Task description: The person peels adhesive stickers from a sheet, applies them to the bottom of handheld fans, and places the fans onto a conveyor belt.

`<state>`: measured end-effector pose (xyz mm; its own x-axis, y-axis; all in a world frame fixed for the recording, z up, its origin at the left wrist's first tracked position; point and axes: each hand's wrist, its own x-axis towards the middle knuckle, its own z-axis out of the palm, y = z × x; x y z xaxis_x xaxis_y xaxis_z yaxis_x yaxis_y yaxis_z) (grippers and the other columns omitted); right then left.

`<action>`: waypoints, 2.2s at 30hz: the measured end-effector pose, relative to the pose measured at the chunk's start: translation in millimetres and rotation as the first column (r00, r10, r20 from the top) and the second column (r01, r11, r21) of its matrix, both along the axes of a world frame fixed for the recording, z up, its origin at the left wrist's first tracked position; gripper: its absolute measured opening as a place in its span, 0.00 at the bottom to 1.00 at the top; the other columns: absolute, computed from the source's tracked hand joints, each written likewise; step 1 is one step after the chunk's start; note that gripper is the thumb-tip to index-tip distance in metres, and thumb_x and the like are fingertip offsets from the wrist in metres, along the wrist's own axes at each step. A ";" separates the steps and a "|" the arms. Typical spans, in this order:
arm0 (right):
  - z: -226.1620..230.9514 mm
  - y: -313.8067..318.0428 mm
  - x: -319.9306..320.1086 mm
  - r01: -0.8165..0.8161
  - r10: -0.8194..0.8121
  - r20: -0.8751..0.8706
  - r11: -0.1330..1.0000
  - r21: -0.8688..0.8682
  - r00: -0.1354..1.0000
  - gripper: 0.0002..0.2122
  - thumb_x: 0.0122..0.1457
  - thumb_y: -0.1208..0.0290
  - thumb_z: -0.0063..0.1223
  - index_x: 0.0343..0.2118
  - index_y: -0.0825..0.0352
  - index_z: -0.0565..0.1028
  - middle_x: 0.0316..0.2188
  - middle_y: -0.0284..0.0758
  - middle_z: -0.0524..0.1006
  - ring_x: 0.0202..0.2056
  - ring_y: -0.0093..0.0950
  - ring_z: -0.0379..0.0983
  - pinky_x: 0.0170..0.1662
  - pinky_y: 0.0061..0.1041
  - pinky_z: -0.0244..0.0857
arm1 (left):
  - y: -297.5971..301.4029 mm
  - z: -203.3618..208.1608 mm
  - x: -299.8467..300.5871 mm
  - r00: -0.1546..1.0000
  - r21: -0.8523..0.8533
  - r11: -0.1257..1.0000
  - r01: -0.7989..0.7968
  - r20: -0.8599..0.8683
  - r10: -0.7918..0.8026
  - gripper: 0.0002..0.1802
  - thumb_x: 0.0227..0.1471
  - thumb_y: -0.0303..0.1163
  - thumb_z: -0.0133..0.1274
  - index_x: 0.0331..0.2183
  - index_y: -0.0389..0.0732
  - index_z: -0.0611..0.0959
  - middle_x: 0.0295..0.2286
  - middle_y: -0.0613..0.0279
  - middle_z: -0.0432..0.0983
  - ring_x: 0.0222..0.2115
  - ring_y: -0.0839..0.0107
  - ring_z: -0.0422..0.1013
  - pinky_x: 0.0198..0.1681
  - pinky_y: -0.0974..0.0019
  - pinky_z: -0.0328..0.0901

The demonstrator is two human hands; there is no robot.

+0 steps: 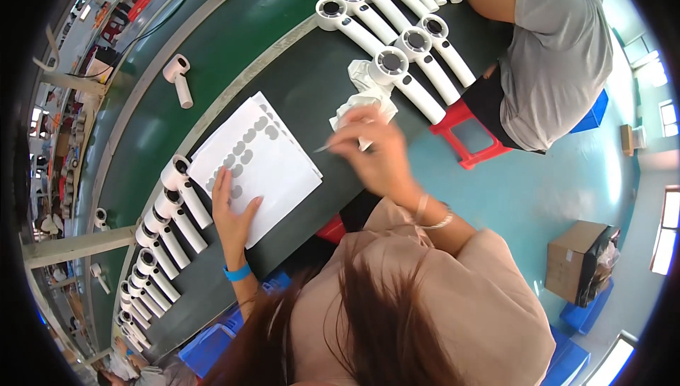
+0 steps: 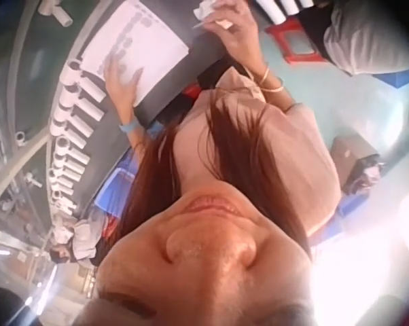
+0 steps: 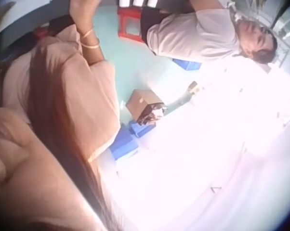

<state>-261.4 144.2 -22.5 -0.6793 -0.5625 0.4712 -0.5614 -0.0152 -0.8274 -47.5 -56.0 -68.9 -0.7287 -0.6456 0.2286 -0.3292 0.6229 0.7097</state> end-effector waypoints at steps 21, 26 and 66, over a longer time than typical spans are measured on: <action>1.0 -20.8 -53.4 -0.110 0.018 -0.276 0.940 -0.323 0.961 0.41 0.47 0.94 0.50 0.59 0.61 0.41 0.42 0.48 0.71 0.43 0.38 0.72 0.47 0.35 0.67 | 31.8 44.5 6.4 0.920 0.058 0.991 -0.122 -0.368 0.135 0.17 0.46 0.18 0.53 0.42 0.33 0.78 0.46 0.52 0.70 0.45 0.64 0.67 0.46 0.66 0.63; 41.9 -49.7 -1.0 -0.419 0.301 -0.551 0.903 -0.099 0.778 0.42 0.42 0.95 0.50 0.58 0.61 0.42 0.40 0.48 0.75 0.38 0.40 0.75 0.40 0.33 0.70 | 56.0 83.4 -1.2 0.863 0.112 0.990 0.087 -0.504 -0.019 0.21 0.45 0.16 0.53 0.45 0.34 0.76 0.45 0.49 0.70 0.29 0.71 0.74 0.32 0.73 0.69; 59.5 -48.6 83.7 -0.577 0.567 0.454 0.806 -0.133 0.687 0.20 0.52 0.86 0.54 0.46 0.69 0.60 0.26 0.34 0.74 0.41 0.28 0.75 0.44 0.23 0.67 | 74.7 75.5 30.0 0.737 0.658 0.636 0.402 -0.645 0.202 0.15 0.55 0.19 0.46 0.45 0.32 0.74 0.51 0.47 0.63 0.46 0.60 0.70 0.47 0.60 0.70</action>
